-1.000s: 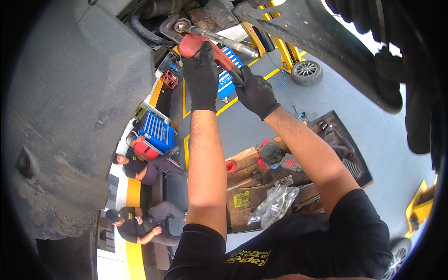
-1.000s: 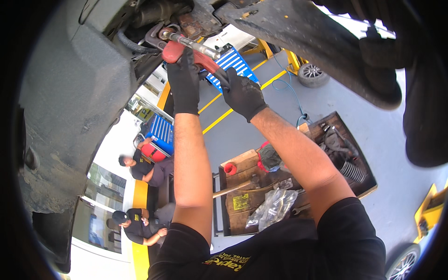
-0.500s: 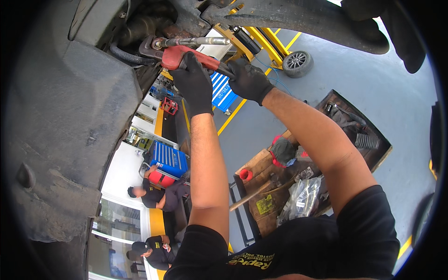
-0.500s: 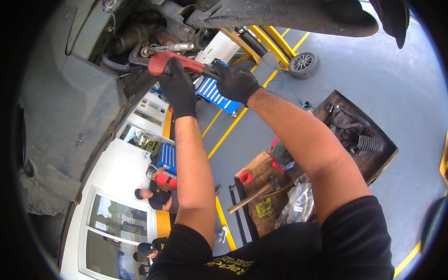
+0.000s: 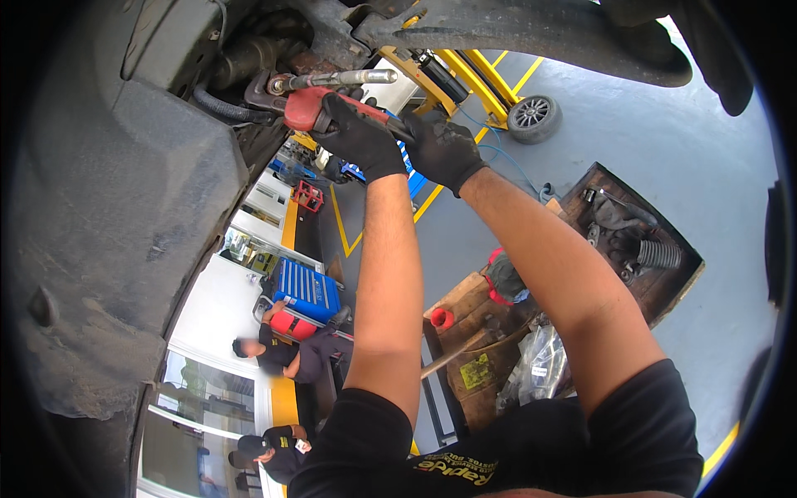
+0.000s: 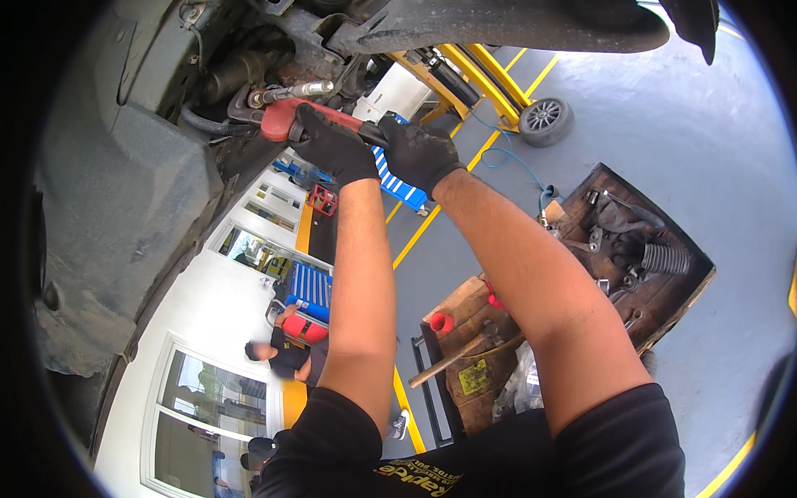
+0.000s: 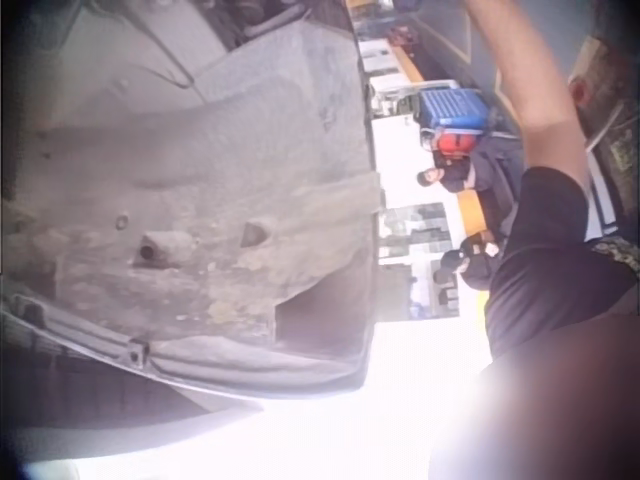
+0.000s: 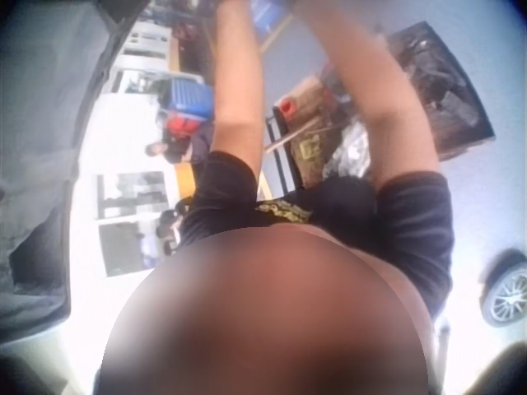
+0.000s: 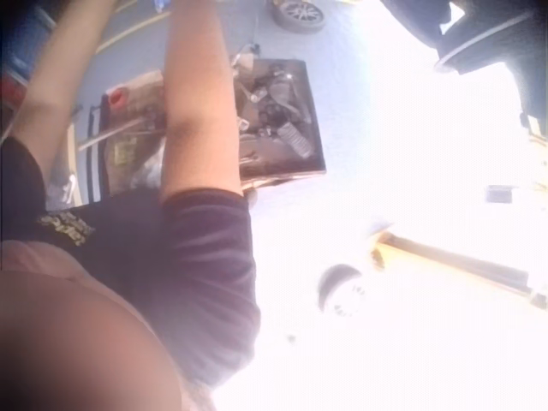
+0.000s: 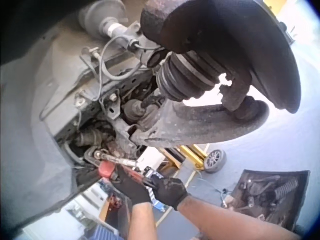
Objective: The person removes a worn suspension bushing from a vehicle's control arm using a hammer and pry bar, then installs a new bushing with a press tool. The person uses a hammer to tap the old bushing out, positions the new bushing, and applies pressure with a red press tool to seat it into the control arm.
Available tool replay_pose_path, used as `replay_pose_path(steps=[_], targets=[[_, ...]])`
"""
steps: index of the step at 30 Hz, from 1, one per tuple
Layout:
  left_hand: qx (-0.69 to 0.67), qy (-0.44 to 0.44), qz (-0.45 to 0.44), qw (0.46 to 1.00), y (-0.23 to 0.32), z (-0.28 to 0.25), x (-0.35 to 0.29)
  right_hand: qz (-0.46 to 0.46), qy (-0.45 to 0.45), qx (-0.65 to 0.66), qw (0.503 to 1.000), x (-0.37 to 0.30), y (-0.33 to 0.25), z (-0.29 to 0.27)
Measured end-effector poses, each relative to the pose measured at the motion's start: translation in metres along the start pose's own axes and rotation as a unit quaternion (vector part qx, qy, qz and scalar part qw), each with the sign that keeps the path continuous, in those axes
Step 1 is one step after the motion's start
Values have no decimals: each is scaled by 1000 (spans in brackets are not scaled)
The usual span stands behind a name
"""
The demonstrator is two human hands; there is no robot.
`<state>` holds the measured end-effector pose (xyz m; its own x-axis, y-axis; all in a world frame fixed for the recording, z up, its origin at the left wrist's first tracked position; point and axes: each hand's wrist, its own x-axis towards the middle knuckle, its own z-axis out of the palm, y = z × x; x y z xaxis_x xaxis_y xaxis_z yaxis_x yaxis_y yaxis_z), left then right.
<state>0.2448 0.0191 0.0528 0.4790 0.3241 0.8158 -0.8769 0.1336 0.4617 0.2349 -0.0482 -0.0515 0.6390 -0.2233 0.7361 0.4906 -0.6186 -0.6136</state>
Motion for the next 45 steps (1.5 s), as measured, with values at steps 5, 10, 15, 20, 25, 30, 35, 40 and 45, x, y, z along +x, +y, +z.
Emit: replay_pose_path(steps=[5, 10, 15, 20, 25, 30, 35, 40, 45], targets=[[17, -54, -41, 998, 9, -11, -2, 70, 47, 3, 996, -14, -19, 0], [25, -61, -79, 995, 11, -12, 1, 24, 85, -2, 996, -20, -9, 8], [-3, -197, -40, 980, 18, -34, 8, -75, 200, -37, 976, -21, 0, 15], [-108, -288, -162, 938, 19, -44, 37, -41, 162, -41, 985, -22, -4, 12], [-156, -285, -257, 910, 6, -34, 47, 16, 112, -53, 992, -24, -13, 10], [-172, -267, -203, 926, 3, -23, 42, 71, 109, -107, 986, -24, -27, 2], [-177, -253, -157, 938, 3, -7, 32, 74, 126, -128, 981, -23, -24, -6], [-201, -258, -139, 935, 4, -4, 27, 25, 182, -161, 970, -18, -12, -2], [-184, -197, -134, 954, 17, 5, 14, 40, 139, -150, 978, -12, -8, -16]])
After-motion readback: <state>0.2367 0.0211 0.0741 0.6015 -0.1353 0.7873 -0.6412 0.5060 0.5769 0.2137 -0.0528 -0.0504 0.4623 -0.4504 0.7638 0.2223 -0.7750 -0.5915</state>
